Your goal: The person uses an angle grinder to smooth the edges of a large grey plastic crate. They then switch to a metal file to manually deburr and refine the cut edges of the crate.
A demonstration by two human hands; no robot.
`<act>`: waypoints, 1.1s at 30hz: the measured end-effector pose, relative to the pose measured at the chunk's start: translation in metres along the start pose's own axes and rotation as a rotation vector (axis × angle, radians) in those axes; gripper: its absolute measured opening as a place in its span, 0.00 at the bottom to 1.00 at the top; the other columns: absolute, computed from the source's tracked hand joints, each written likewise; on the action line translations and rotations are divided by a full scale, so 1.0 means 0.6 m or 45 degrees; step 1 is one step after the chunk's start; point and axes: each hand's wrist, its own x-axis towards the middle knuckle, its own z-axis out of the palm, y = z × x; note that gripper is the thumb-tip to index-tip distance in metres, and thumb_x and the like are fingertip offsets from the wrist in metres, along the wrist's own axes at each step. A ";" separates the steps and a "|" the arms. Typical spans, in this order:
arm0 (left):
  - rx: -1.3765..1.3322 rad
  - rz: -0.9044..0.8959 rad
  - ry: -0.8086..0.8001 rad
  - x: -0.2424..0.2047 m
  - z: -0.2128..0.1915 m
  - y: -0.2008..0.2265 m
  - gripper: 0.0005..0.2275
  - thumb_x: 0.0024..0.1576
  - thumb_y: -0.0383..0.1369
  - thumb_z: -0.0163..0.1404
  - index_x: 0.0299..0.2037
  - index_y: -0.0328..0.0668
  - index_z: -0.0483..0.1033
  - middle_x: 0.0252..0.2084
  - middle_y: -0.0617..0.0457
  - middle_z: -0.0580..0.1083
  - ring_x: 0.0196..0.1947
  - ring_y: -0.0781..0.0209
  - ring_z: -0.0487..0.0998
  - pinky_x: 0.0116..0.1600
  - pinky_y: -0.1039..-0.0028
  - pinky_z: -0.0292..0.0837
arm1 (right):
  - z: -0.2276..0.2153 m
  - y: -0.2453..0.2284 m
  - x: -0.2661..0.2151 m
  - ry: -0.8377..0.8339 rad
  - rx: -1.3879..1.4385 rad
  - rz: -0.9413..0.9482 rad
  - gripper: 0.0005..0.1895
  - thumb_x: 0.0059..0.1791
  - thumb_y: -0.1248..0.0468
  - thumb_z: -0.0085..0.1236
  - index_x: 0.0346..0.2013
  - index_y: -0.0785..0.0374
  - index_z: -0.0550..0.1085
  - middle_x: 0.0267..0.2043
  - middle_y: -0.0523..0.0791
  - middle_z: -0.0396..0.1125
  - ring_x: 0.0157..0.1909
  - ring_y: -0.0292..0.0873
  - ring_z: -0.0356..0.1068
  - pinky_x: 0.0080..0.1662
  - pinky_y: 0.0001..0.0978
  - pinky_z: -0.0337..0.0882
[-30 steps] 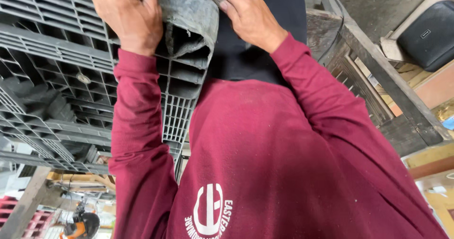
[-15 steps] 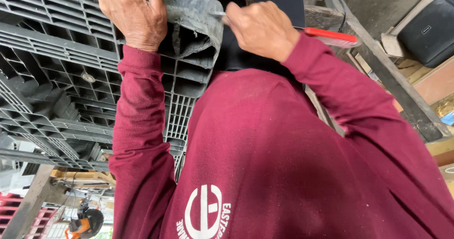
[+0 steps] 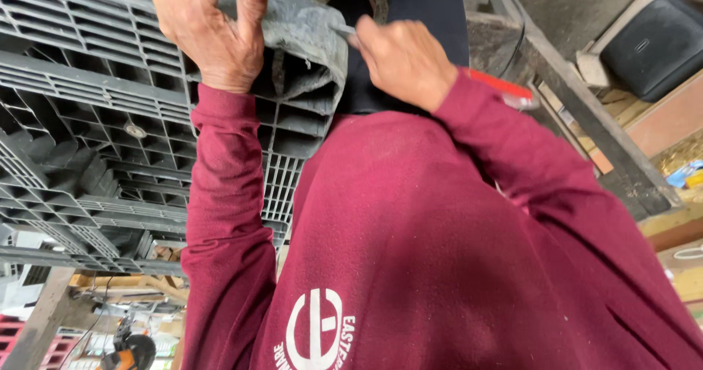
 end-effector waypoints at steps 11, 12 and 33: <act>0.054 0.063 0.000 -0.002 -0.001 -0.004 0.24 0.70 0.56 0.47 0.47 0.38 0.78 0.46 0.47 0.74 0.50 0.46 0.72 0.58 0.60 0.64 | 0.020 0.017 0.017 0.032 -0.030 0.113 0.12 0.58 0.65 0.58 0.33 0.66 0.69 0.20 0.54 0.65 0.23 0.59 0.68 0.26 0.48 0.65; 0.055 0.022 -0.022 -0.002 0.003 -0.007 0.24 0.70 0.56 0.49 0.43 0.38 0.77 0.42 0.47 0.73 0.47 0.46 0.72 0.56 0.59 0.65 | 0.019 0.007 0.007 0.065 0.085 0.079 0.09 0.58 0.67 0.54 0.34 0.67 0.68 0.25 0.53 0.68 0.26 0.57 0.69 0.28 0.47 0.67; -0.042 0.011 0.005 0.008 -0.005 0.005 0.24 0.68 0.55 0.46 0.47 0.37 0.78 0.43 0.46 0.73 0.48 0.43 0.73 0.58 0.56 0.66 | -0.055 -0.016 0.016 -0.242 -0.105 -0.029 0.15 0.59 0.61 0.56 0.31 0.66 0.70 0.20 0.53 0.66 0.23 0.59 0.69 0.26 0.50 0.66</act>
